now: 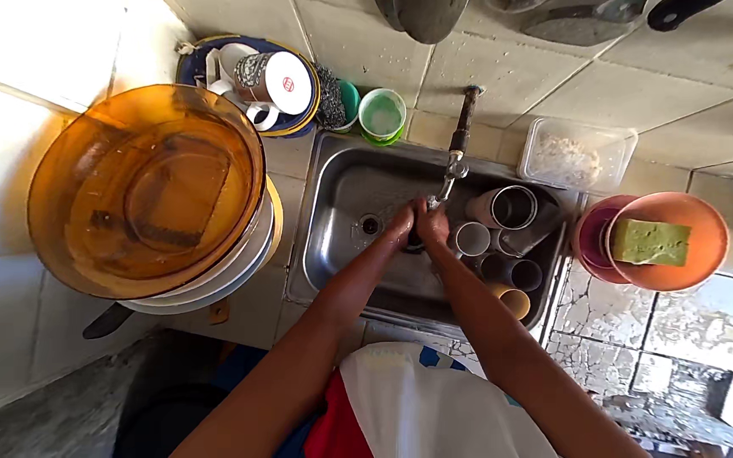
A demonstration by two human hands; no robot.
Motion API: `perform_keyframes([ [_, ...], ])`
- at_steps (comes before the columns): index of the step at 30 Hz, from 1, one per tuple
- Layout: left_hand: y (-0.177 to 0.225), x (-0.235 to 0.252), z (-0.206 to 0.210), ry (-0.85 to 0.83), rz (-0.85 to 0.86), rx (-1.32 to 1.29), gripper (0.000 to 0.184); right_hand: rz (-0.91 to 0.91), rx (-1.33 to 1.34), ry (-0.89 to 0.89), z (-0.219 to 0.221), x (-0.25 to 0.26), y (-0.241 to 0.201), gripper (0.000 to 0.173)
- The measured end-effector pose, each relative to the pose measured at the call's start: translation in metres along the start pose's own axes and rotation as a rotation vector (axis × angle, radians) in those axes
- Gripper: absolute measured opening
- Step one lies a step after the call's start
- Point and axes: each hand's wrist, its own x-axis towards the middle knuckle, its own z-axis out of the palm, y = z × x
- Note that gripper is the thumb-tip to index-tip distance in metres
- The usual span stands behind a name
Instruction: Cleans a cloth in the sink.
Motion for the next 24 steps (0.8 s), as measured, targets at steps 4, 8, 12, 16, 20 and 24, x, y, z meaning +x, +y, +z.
perform_keyframes([
  [4, 0.036, 0.013, -0.026, -0.239, -0.047, 0.305, 0.040, -0.249, 0.078, 0.016, -0.026, 0.025, 0.020, 0.046],
  [8, 0.064, 0.021, -0.040, -0.341, 0.229, 0.498, 0.045, -0.409, 0.505, -0.309, -0.037, 0.023, 0.026, 0.041],
  [12, 0.059, 0.035, -0.041, -0.452, 0.344, 0.971, 0.059, -0.394, 0.122, -0.387, -0.059, 0.019, 0.025, 0.034],
  [16, 0.027, 0.043, -0.033, -0.380, 0.213, 0.915, 0.080, -0.348, 0.579, -0.337, -0.066, -0.002, 0.029, 0.022],
  [20, -0.007, 0.042, -0.040, -0.317, 0.151, 0.586, 0.066, -0.317, 1.382, -0.316, -0.057, -0.009, 0.050, 0.028],
  [24, -0.025, 0.013, -0.030, -0.322, -0.074, -0.371, 0.084, -0.089, 1.748, -0.384, -0.046, -0.018, 0.043, 0.047],
])
